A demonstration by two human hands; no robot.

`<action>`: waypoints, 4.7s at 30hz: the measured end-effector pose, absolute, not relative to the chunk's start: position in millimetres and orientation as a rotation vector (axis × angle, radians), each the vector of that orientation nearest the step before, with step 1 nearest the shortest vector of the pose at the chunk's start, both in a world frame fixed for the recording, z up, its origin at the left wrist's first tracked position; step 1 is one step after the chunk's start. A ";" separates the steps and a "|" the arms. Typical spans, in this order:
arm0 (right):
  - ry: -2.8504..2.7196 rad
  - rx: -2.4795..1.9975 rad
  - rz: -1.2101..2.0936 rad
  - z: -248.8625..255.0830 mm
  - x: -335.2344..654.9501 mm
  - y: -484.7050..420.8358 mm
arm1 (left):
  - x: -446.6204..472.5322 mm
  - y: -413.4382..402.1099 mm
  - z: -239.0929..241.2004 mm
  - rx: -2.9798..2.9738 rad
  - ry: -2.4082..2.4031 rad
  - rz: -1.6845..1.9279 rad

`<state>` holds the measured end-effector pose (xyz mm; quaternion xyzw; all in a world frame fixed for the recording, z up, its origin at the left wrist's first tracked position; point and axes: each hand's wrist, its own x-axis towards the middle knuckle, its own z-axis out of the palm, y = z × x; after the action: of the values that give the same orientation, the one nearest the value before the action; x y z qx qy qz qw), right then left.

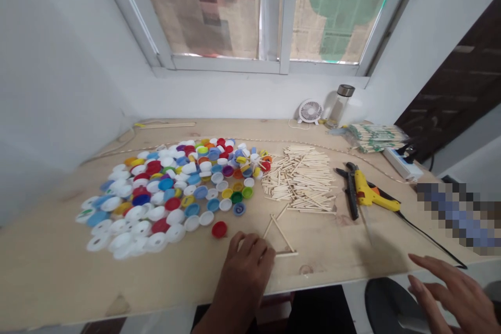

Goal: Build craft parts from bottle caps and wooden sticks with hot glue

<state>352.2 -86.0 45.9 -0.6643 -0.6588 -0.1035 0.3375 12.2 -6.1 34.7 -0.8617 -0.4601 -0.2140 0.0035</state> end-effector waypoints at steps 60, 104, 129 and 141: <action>-2.195 -1.246 0.103 51.4 198.3 15.9 | -50.6 46.0 32.8 -2.305 -1.514 -0.638; -1.975 -1.330 0.655 33.4 190.7 3.8 | -131.6 4.9 15.2 -2.081 -1.699 -0.795; -1.615 -1.327 1.217 40.6 214.6 -31.6 | -90.2 -51.4 60.0 -2.383 -2.069 -1.435; -1.785 -1.248 1.112 43.6 191.2 -34.9 | 16.0 10.7 47.4 -2.557 -1.841 -0.794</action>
<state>191.2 -34.9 43.6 -0.4796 -0.6862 0.4275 0.3411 16.0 10.7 47.4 -0.7857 -0.5658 -0.2441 -0.0541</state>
